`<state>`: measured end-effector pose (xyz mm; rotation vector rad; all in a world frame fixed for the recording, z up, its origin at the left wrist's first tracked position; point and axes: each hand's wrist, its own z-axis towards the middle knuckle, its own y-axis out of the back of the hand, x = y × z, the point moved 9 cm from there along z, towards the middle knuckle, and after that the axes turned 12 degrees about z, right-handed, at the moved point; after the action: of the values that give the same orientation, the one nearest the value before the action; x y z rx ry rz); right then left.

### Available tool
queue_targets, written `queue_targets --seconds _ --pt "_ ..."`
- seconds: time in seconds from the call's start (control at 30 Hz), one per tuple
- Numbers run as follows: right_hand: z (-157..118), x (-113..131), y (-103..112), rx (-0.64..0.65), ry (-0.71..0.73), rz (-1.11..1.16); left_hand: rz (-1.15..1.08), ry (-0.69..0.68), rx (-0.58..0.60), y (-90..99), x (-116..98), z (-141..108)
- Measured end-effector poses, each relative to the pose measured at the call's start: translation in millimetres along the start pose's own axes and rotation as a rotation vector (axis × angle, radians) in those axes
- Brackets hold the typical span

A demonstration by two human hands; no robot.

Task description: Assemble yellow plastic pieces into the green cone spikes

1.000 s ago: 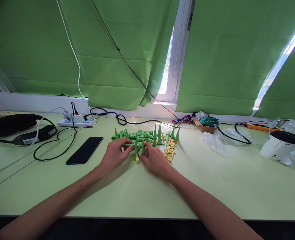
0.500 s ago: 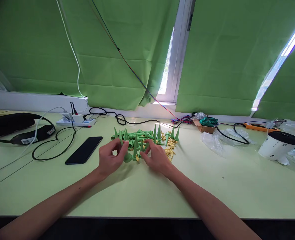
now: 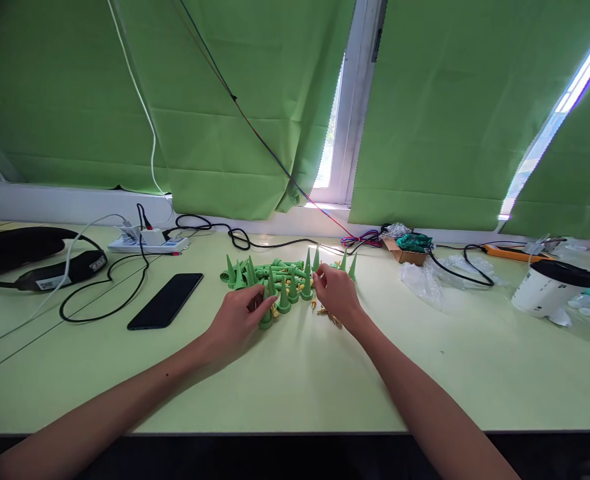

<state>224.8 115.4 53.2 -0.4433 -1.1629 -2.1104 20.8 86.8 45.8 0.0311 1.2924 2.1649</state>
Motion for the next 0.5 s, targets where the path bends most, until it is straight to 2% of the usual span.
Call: queue_targets --seconds 0.2,0.33,0.43,0.5 --pt "0.8 -12.7 -4.9 0.115 -0.114 -0.173 0.018 0.041 -0.006 -0.3 7.3 1.1" --pt "0.7 -15.5 -4.9 0.182 -0.163 -0.22 -0.017 0.016 -0.072 7.5 2.1 -0.1" --pt "-2.0 -16.8 -10.4 0.298 -0.189 -0.251 -0.075 -0.032 -0.086 9.4 -6.3 -1.7" --pt "-6.0 -18.2 -16.2 0.39 -0.205 -0.268 -0.103 -0.038 -0.044 5.1 -9.7 -2.2"
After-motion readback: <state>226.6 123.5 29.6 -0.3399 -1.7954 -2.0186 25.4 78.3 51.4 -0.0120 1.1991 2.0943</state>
